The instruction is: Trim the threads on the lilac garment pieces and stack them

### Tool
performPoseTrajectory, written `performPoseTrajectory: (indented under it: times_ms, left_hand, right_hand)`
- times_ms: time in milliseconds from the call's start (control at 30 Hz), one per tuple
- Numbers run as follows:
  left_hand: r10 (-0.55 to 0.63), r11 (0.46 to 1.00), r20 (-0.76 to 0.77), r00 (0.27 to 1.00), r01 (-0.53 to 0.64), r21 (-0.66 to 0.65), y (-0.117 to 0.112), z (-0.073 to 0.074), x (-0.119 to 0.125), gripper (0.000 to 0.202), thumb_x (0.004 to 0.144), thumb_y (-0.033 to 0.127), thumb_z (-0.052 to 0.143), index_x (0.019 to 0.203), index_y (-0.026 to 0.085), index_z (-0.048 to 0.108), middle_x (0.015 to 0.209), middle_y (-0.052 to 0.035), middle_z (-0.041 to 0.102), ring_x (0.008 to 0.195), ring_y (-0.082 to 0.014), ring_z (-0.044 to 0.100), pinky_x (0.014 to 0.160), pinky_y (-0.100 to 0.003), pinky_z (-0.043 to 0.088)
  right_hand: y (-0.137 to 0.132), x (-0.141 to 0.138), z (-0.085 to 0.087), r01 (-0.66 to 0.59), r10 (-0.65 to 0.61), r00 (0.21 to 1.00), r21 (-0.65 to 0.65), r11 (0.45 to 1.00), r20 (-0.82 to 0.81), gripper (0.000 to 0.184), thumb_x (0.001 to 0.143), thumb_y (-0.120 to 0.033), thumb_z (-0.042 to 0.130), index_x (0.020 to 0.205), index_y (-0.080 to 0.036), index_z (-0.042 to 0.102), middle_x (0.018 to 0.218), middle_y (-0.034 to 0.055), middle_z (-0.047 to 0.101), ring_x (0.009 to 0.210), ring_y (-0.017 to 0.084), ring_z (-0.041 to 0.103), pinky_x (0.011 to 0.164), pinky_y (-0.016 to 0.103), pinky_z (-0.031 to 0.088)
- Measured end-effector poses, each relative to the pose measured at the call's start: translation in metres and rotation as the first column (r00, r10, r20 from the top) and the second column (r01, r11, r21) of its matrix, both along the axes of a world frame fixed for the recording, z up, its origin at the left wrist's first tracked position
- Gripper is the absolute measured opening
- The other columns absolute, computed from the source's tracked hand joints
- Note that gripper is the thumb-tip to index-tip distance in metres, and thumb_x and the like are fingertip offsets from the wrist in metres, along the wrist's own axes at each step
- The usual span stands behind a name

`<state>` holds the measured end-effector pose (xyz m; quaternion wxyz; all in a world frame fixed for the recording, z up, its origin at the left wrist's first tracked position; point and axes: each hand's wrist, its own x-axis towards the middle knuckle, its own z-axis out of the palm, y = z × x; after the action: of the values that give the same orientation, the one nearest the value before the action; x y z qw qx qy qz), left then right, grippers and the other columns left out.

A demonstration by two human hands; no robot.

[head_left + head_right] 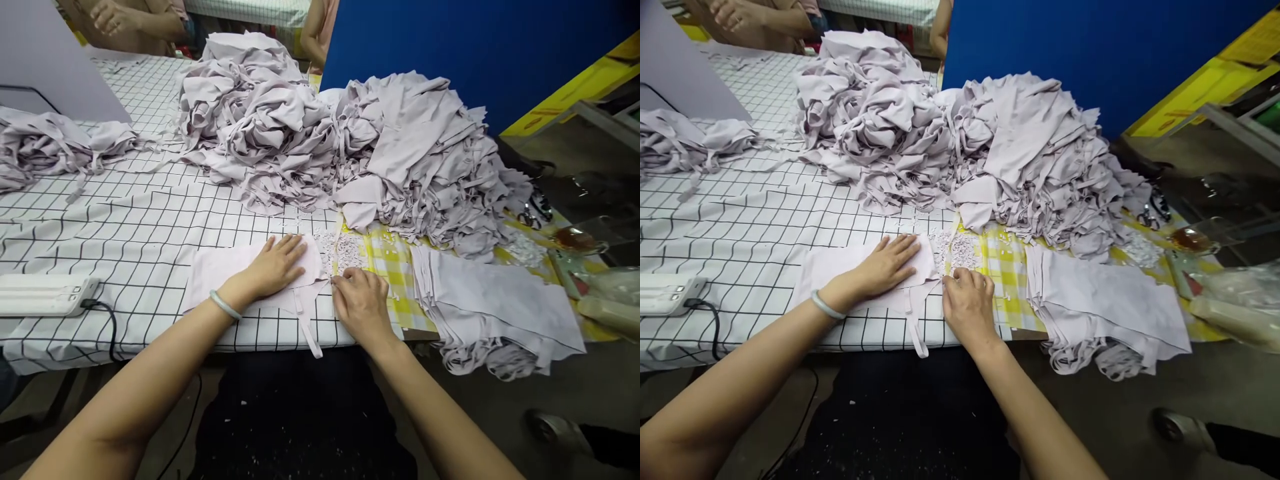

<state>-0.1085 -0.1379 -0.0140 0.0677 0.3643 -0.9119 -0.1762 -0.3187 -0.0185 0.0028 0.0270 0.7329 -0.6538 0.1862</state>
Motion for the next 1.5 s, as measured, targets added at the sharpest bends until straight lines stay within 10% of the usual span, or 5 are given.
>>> performPoseTrajectory:
  times_ms: [133,300,533,1067,1500]
  left_hand:
    - [0.250,0.952,-0.325,0.912,-0.293,-0.089,0.020,0.021,0.069,0.041,0.097,0.025,0.048,0.137,0.019,0.052,0.150,-0.0135,0.048,0.142,-0.0267,0.041,0.117,-0.055,0.034]
    - [0.412,0.825,-0.520,0.748,-0.548,-0.135,0.107,0.035,0.144,0.030,0.091,0.007,0.046,0.109,0.018,0.067,0.113,-0.0094,0.068,0.111,-0.0205,0.064,0.100,-0.042,0.054]
    - [0.203,0.970,-0.522,0.828,-0.243,-0.008,0.168,0.012,0.156,0.050,0.081,-0.006,0.040,0.116,0.020,0.065,0.113,-0.0094,0.069,0.112,-0.0187,0.065,0.094,-0.039,0.060]
    - [0.167,0.968,-0.646,0.745,-0.247,-0.035,0.166,-0.011,0.151,0.024,0.091,0.009,0.059,0.109,0.024,0.065,0.113,-0.0077,0.069,0.112,-0.0188,0.064,0.093,-0.043,0.059]
    - [0.186,0.958,-0.649,0.737,-0.282,-0.046,0.169,-0.007,0.153,0.026,0.090,0.006,0.057,0.108,0.024,0.062,0.111,-0.0072,0.068,0.110,-0.0189,0.064,0.093,-0.039,0.058]
  right_hand:
    - [0.037,0.029,0.021,-0.251,0.137,0.852,0.164,0.954,0.505,0.020,0.096,-0.024,0.050,0.091,-0.022,0.069,0.091,0.0089,0.067,0.090,0.025,0.060,0.084,0.042,0.047]
    - [0.087,0.106,-0.009,-0.708,-0.013,0.580,0.512,0.487,0.815,0.035,0.091,-0.032,0.058,0.124,-0.024,0.064,0.128,0.0100,0.066,0.121,0.026,0.059,0.105,0.045,0.046]
    - [0.076,0.200,-0.056,-0.702,-0.184,0.340,0.380,0.603,0.922,0.032,0.089,-0.041,0.059,0.113,-0.021,0.067,0.124,0.0101,0.067,0.124,0.027,0.057,0.111,0.047,0.039]
    - [0.050,0.130,0.079,-0.858,-0.238,0.191,0.279,0.430,0.952,0.024,0.095,-0.038,0.054,0.104,-0.025,0.072,0.094,0.0054,0.075,0.097,0.022,0.071,0.094,0.046,0.054]
    - [-0.063,0.166,0.051,-0.490,-0.222,-0.091,0.150,0.859,0.971,0.032,0.077,-0.049,0.076,0.091,-0.021,0.075,0.082,0.0005,0.067,0.074,0.013,0.064,0.077,0.032,0.056]
